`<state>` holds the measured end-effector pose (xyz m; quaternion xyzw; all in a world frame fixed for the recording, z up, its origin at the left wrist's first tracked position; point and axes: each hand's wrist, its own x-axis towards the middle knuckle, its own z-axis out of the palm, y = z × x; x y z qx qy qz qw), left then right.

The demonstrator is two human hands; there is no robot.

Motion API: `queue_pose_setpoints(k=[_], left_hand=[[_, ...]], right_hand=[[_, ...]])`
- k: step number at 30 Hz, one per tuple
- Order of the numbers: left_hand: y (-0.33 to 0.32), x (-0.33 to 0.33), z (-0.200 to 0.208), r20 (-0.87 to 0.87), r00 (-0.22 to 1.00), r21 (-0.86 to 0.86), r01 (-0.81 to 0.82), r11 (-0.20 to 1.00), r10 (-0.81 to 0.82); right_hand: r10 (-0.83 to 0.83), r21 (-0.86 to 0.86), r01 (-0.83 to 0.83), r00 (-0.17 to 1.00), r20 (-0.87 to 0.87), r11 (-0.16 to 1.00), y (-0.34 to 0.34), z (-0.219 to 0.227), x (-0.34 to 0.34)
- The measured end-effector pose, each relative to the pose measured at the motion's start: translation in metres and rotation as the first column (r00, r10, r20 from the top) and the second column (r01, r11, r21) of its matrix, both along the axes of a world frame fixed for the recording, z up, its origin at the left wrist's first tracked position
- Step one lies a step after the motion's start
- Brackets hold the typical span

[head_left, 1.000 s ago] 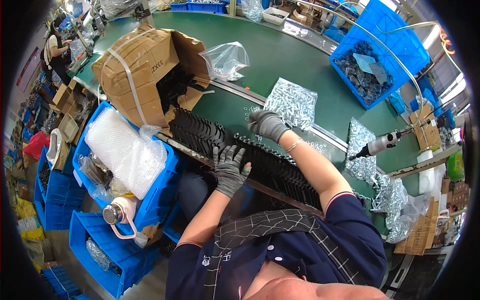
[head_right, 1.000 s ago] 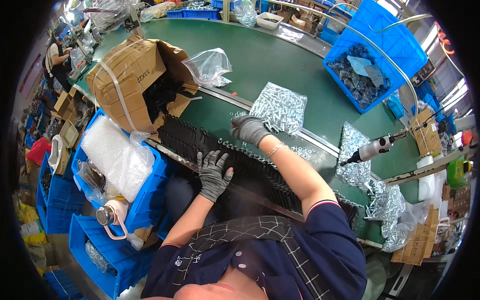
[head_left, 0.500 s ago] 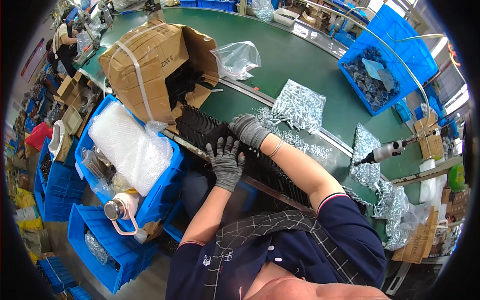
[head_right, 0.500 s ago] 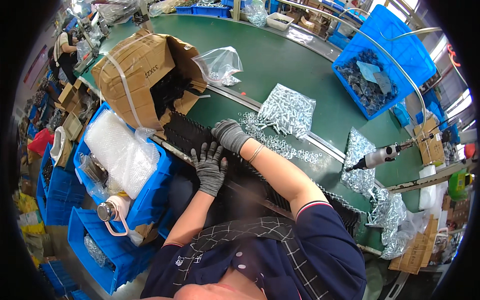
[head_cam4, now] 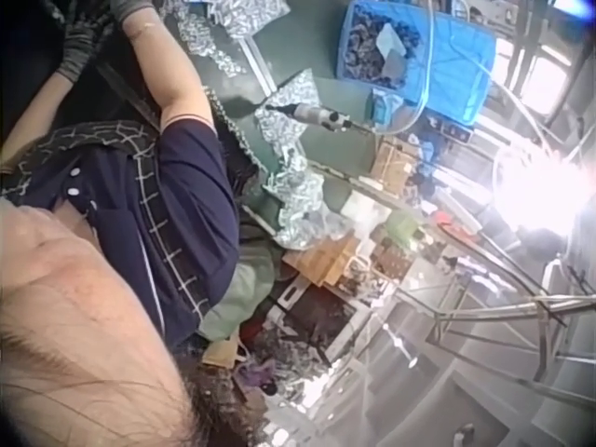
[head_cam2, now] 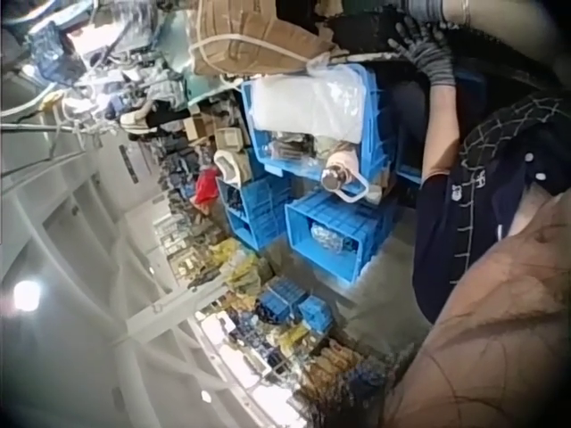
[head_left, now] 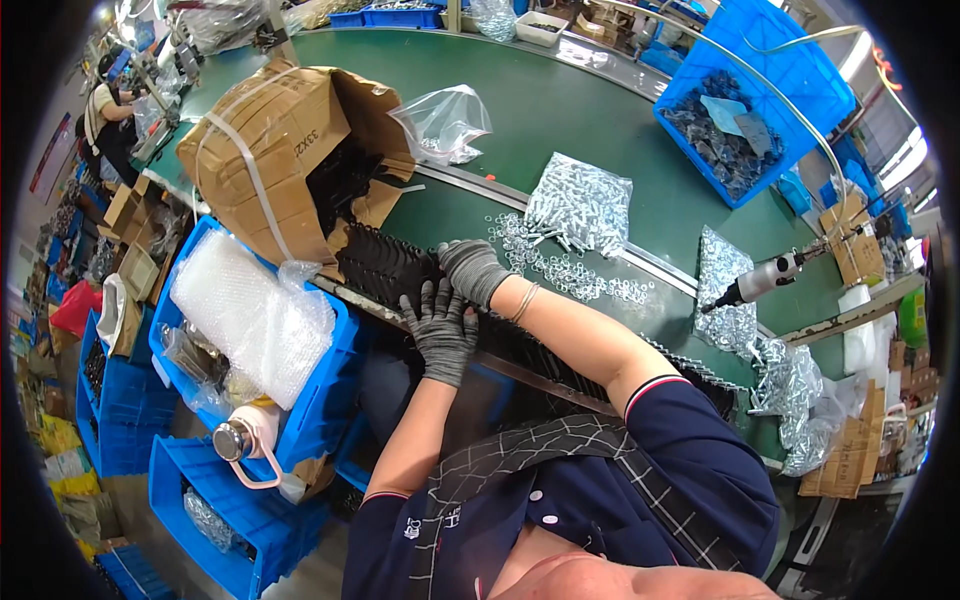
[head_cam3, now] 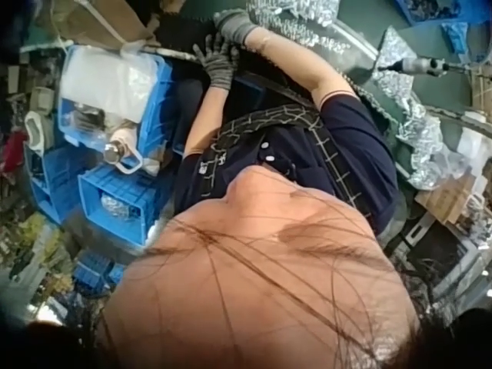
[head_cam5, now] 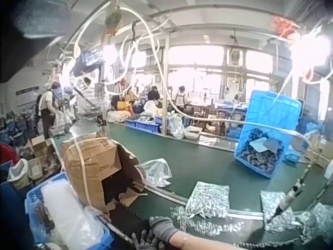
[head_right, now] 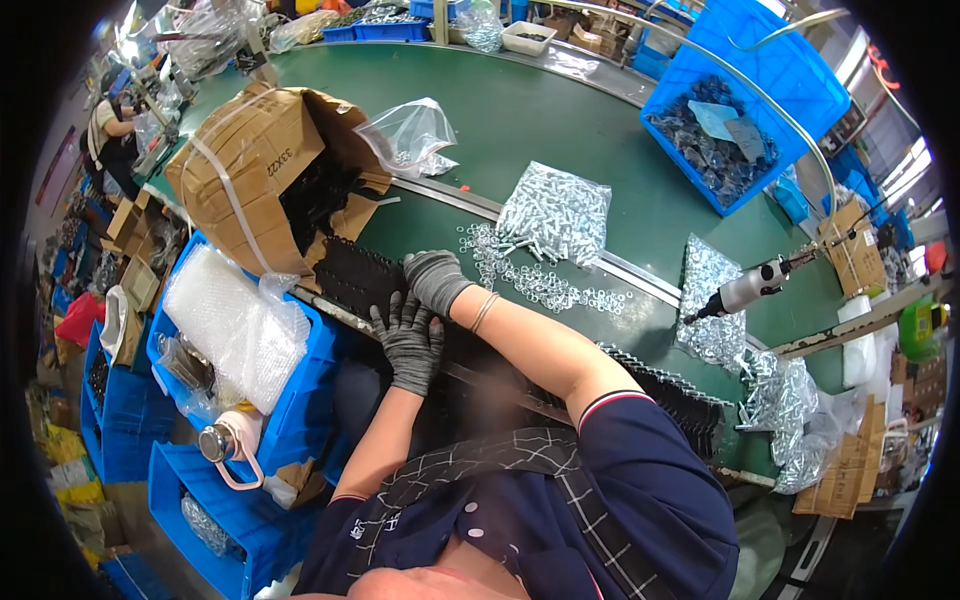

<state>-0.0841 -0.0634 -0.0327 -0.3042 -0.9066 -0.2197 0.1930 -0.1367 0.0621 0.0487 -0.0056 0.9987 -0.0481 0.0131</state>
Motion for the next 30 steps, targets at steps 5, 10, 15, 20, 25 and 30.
queue_pose_setpoints(k=[5,10,15,20,25,30], left_hand=[[0.001,0.0,0.001,-0.064,0.998,0.015,-0.014,1.0,0.015],[0.001,-0.001,0.0,-0.074,0.997,0.018,-0.019,1.0,0.02],[0.003,0.0,0.003,-0.086,0.996,0.044,-0.021,0.999,0.024],[0.002,-0.001,0.002,-0.086,0.996,0.019,-0.019,1.0,0.021],[0.001,-0.001,0.0,-0.089,0.996,0.035,-0.011,0.999,0.014],[0.002,-0.002,-0.002,-0.096,0.995,0.015,-0.017,1.0,0.018]], right_hand=[[0.071,0.001,-0.071,0.997,-0.034,0.997,0.005,-0.002,0.003],[0.028,-0.019,-0.027,0.997,0.072,0.999,0.002,0.008,0.001],[0.064,0.146,-0.084,0.989,0.136,0.986,0.001,0.014,0.006],[0.039,0.157,-0.05,0.997,0.069,0.986,-0.001,0.009,0.006],[0.008,0.111,-0.03,0.98,0.197,0.993,-0.001,0.024,0.004],[0.005,0.159,-0.014,0.998,0.055,0.987,-0.001,0.008,0.006]])
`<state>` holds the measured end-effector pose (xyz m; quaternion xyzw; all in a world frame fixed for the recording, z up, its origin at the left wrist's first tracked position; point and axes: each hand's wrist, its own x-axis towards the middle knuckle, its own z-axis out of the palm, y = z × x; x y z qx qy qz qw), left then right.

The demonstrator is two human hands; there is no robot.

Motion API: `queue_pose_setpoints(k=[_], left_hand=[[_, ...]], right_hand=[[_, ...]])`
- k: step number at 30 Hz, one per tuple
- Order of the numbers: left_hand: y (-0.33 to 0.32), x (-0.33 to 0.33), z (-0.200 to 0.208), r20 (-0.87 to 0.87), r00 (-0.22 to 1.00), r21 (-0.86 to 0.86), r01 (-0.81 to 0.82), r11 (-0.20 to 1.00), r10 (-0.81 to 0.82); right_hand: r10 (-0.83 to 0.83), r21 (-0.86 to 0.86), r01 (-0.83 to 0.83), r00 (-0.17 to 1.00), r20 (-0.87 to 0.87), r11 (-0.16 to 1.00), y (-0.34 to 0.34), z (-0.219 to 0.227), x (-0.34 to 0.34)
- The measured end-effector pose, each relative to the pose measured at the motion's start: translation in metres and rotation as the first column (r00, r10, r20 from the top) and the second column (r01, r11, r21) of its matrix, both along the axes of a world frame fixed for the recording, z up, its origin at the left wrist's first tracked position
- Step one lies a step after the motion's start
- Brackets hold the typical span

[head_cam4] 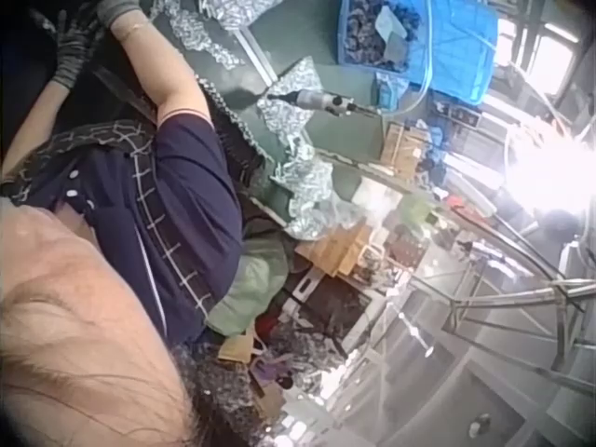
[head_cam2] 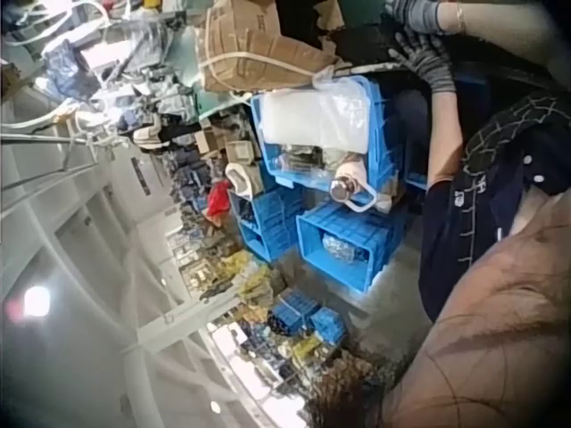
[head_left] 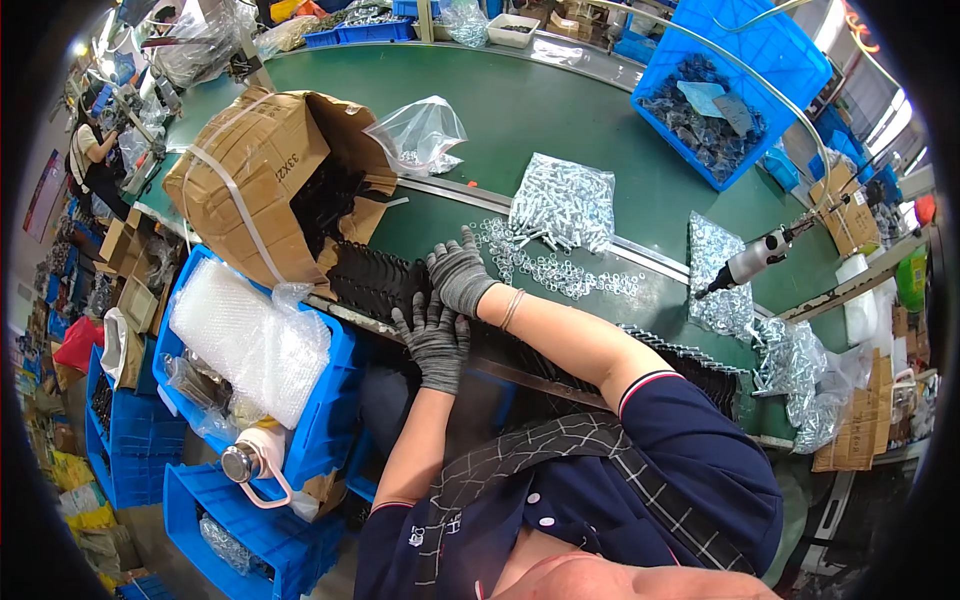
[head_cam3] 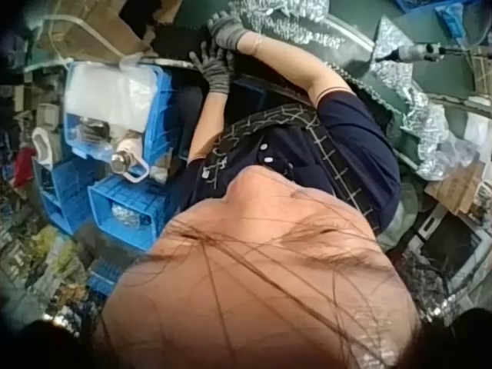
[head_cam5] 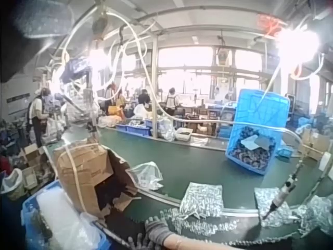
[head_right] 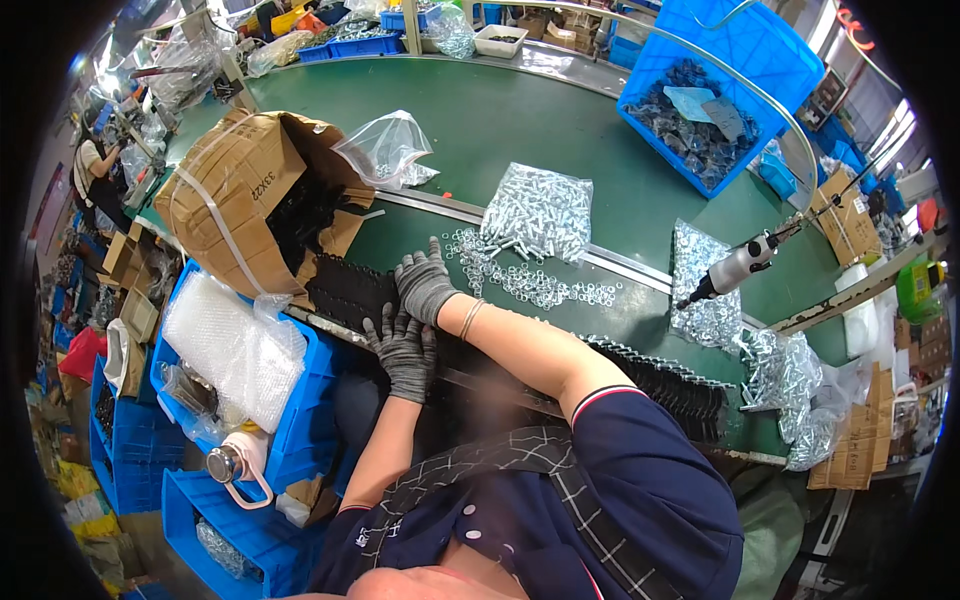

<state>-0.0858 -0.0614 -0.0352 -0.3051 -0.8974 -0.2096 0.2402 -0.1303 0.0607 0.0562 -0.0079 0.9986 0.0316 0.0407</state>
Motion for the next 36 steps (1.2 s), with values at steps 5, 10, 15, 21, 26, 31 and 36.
queue_pose_setpoints(k=[5,10,15,21,26,31,36], left_hand=[[0.0,0.0,0.0,-0.024,1.0,0.024,0.006,1.0,-0.006],[-0.001,0.0,0.0,0.004,1.0,-0.018,0.005,1.0,-0.005],[-0.002,0.001,0.004,0.01,1.0,-0.006,0.021,1.0,-0.021],[-0.004,0.002,0.012,0.082,0.989,0.01,0.119,0.993,-0.119],[-0.008,0.0,0.013,0.118,0.987,-0.005,0.112,0.994,-0.11],[-0.008,-0.009,0.006,-0.001,0.999,-0.016,-0.037,0.999,0.037],[-0.008,-0.007,0.006,0.005,0.999,-0.049,-0.045,0.998,0.045]], right_hand=[[-0.004,0.002,0.004,0.996,0.088,1.0,0.0,0.001,-0.001],[0.011,0.08,-0.017,0.996,0.085,0.997,0.002,-0.007,-0.009],[-0.026,-0.083,0.035,0.994,0.109,0.996,0.019,0.005,-0.003],[-0.041,0.056,0.04,0.999,0.024,0.998,0.17,-0.019,0.012],[0.078,0.105,-0.077,0.997,-0.007,0.992,0.172,-0.027,0.024],[0.05,-0.031,-0.053,0.995,-0.085,0.998,0.162,-0.018,0.039],[0.085,-0.207,-0.05,0.983,0.164,0.977,0.136,-0.002,0.059]])
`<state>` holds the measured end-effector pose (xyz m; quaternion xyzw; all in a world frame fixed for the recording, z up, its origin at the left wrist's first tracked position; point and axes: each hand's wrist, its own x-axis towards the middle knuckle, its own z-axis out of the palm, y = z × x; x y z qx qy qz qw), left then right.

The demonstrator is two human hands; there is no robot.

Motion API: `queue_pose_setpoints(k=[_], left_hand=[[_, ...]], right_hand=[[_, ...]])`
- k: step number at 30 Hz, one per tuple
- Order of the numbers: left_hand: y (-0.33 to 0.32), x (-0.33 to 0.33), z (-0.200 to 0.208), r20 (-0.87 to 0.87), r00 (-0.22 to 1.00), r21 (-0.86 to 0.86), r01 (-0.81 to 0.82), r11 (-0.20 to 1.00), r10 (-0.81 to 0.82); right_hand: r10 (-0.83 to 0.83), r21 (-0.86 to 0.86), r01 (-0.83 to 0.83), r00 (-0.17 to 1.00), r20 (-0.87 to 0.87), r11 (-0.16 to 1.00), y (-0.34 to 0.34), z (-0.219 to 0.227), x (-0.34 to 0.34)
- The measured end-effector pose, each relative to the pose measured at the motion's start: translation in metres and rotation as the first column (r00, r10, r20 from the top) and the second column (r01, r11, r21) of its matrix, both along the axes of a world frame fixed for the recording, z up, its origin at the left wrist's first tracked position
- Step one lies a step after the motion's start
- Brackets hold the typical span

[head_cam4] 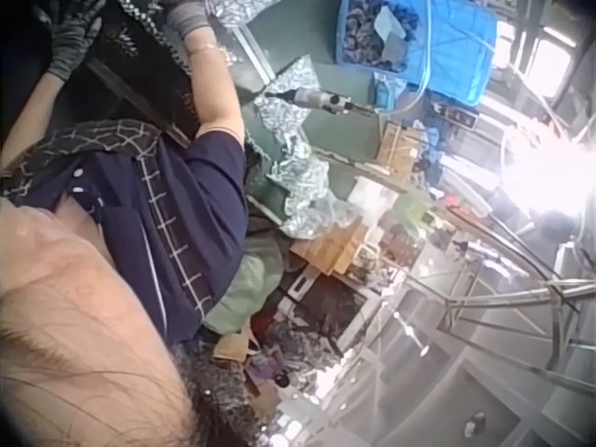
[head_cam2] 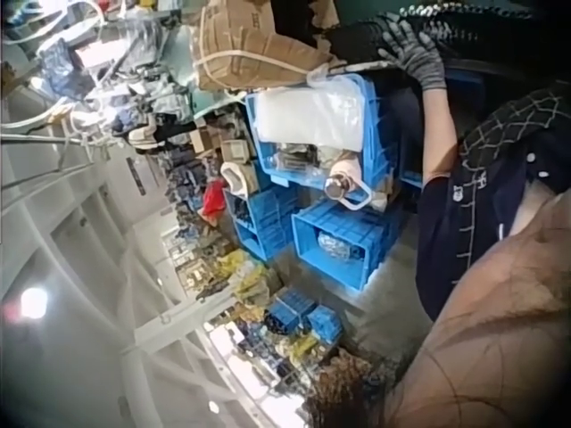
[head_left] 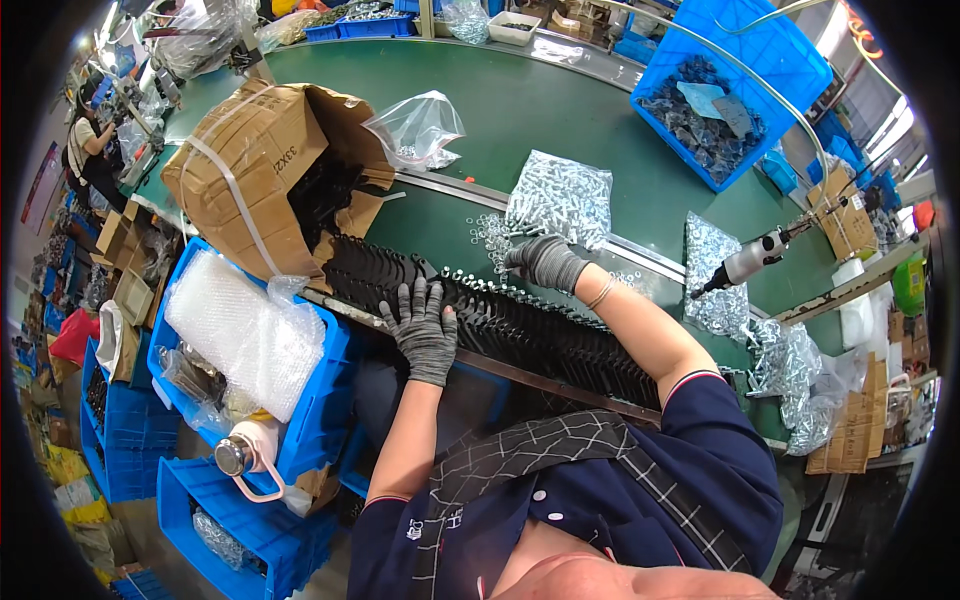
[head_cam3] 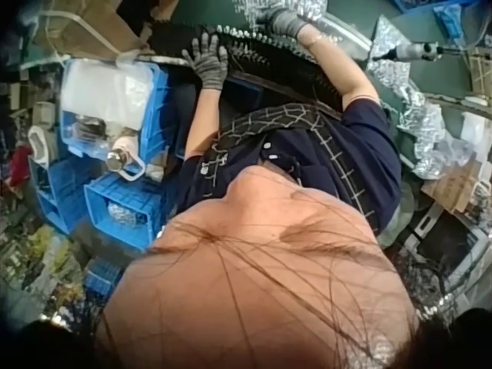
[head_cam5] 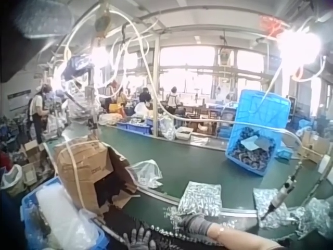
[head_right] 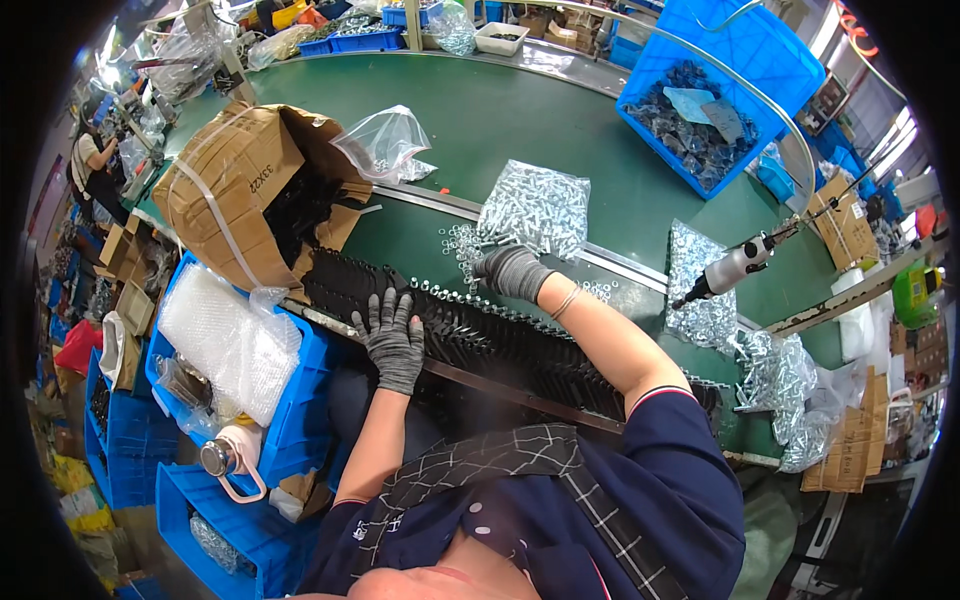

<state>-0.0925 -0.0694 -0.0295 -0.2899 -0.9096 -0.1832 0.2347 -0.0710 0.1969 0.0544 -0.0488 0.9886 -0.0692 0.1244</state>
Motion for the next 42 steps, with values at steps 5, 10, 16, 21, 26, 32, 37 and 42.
queue_pose_setpoints(k=[5,10,16,21,26,32,37,42], left_hand=[[0.001,0.0,0.002,0.019,1.0,0.012,0.015,1.0,-0.015],[0.0,-0.001,0.003,0.006,1.0,0.024,0.01,1.0,-0.011],[-0.001,0.0,0.001,-0.003,1.0,0.024,0.007,1.0,-0.007],[0.001,0.001,0.003,0.007,1.0,0.008,0.005,1.0,-0.005],[0.0,0.0,0.002,0.007,1.0,0.008,0.007,1.0,-0.007],[0.003,-0.001,0.003,0.003,1.0,0.007,0.009,1.0,-0.009],[-0.001,0.0,0.002,0.027,1.0,0.003,0.001,1.0,-0.001],[-0.002,-0.001,-0.002,0.016,1.0,0.02,-0.001,1.0,0.001]], right_hand=[[0.204,0.243,-0.183,0.977,-0.065,0.953,0.004,-0.009,-0.004],[0.221,0.268,-0.2,0.974,-0.051,0.942,0.015,0.008,0.004],[0.202,0.295,-0.187,0.979,-0.018,0.937,-0.023,0.046,0.005],[0.155,-0.015,-0.157,0.986,-0.058,0.988,-0.006,0.016,0.003],[0.224,0.044,-0.226,0.973,0.053,0.973,-0.01,0.012,-0.003],[0.318,0.268,-0.265,0.932,-0.175,0.926,-0.013,-0.002,-0.006],[0.301,0.313,-0.309,0.951,0.073,0.898,-0.02,-0.001,-0.011],[0.326,0.315,-0.341,0.94,0.101,0.886,-0.024,0.012,-0.02]])
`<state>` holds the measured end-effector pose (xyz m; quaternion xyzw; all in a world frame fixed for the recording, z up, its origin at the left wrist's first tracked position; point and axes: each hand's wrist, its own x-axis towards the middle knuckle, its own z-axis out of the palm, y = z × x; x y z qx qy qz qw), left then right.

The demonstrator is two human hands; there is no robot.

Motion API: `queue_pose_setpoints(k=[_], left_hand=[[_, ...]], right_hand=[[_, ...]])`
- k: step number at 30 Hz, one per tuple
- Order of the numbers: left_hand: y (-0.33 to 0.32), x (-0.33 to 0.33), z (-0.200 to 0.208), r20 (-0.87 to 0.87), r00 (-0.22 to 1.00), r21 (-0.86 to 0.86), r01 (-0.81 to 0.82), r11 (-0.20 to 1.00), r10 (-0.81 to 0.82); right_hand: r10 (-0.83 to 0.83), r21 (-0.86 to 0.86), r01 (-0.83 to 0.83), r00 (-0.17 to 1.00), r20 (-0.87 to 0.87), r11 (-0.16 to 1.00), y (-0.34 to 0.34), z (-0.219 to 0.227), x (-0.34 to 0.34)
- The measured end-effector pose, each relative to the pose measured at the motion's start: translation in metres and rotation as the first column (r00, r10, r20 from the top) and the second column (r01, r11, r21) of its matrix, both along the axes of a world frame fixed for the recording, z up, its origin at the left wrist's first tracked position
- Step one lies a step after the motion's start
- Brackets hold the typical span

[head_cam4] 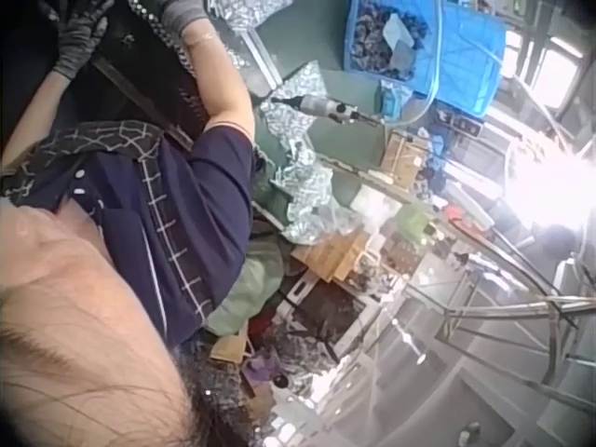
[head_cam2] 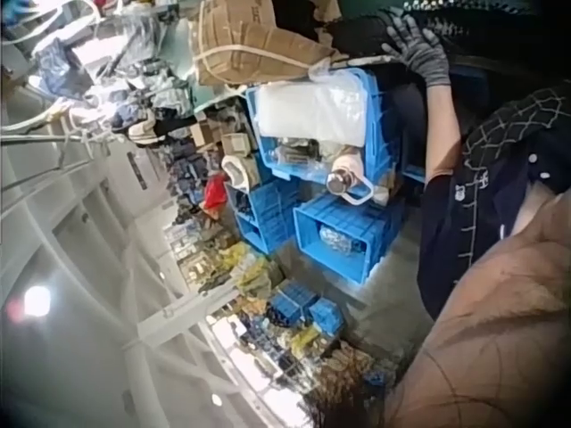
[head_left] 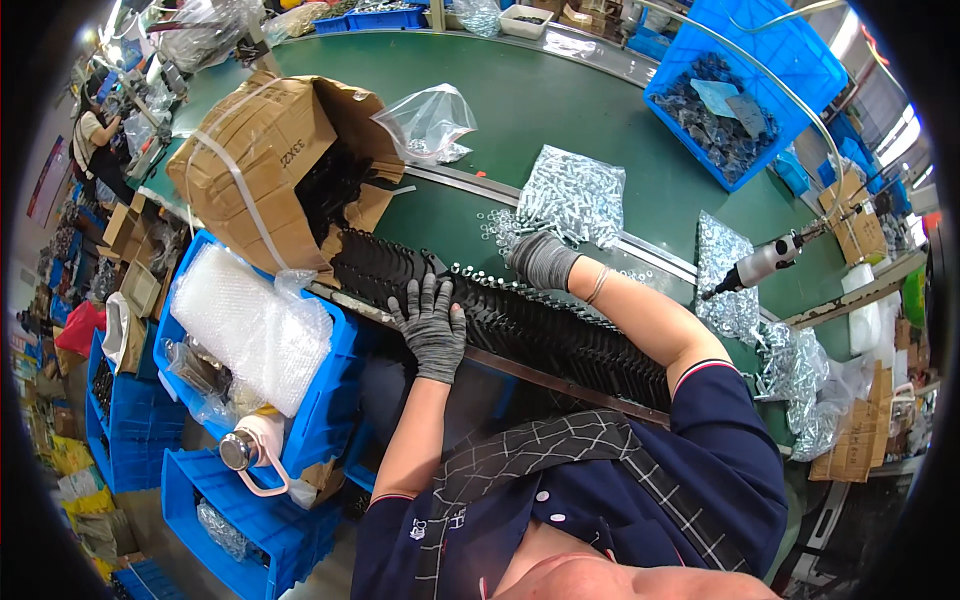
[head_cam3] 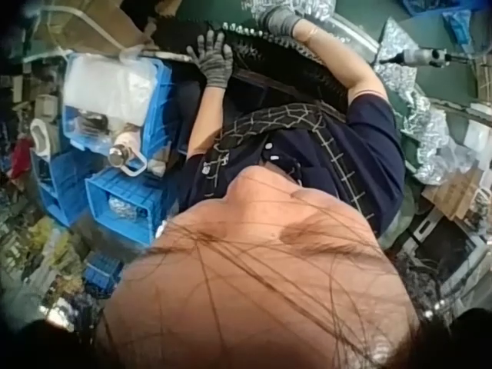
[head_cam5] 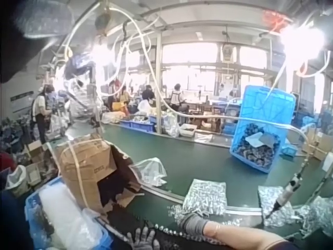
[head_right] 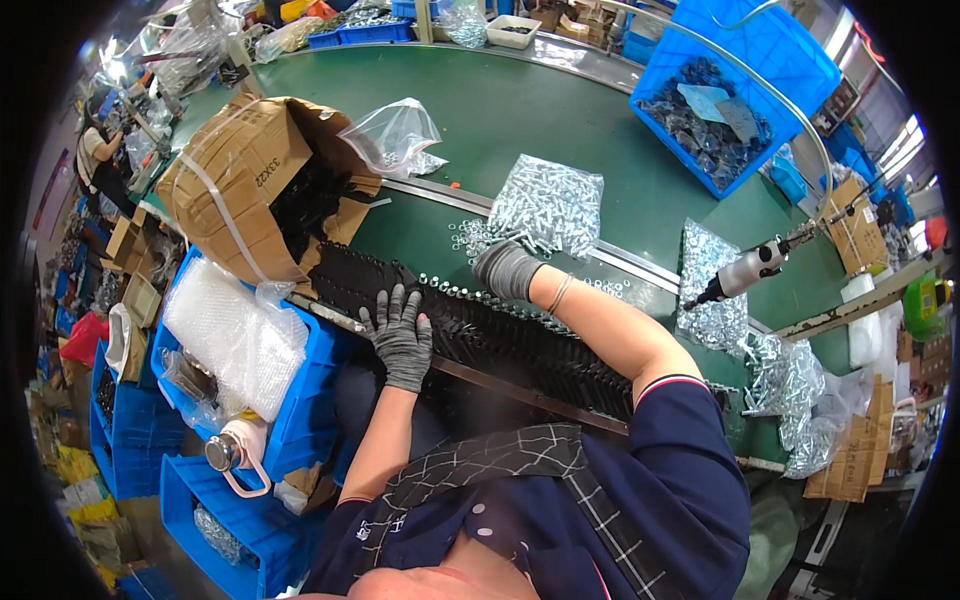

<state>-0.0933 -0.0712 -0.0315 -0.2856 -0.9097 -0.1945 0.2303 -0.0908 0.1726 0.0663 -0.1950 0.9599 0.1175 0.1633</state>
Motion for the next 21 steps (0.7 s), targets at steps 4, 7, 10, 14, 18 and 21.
queue_pose_setpoints(k=[4,7,10,14,18,21], left_hand=[[0.001,0.0,-0.002,0.002,1.0,0.004,0.007,1.0,-0.007],[0.0,0.0,0.0,0.036,0.999,0.018,0.011,1.0,-0.012],[0.001,0.001,0.002,0.076,0.997,-0.006,0.012,1.0,-0.011],[0.0,0.002,0.004,0.109,0.994,-0.032,0.006,0.999,-0.003],[0.0,0.0,0.007,0.124,0.992,-0.041,0.009,0.999,-0.004],[-0.001,0.002,0.005,0.128,0.992,-0.047,0.012,0.999,-0.006]], right_hand=[[-0.26,-0.26,0.251,0.966,0.003,0.932,-0.023,0.01,-0.031],[-0.358,-0.557,0.216,0.92,-0.159,0.802,-0.06,0.014,-0.052],[-0.282,-0.523,0.149,0.942,-0.184,0.839,-0.084,-0.001,-0.062],[-0.072,-0.349,-0.024,0.963,-0.259,0.937,-0.091,-0.015,-0.063],[-0.169,-0.411,0.051,0.952,-0.256,0.91,-0.089,-0.012,-0.063],[-0.19,-0.424,0.065,0.947,-0.26,0.903,-0.087,-0.017,-0.064]])
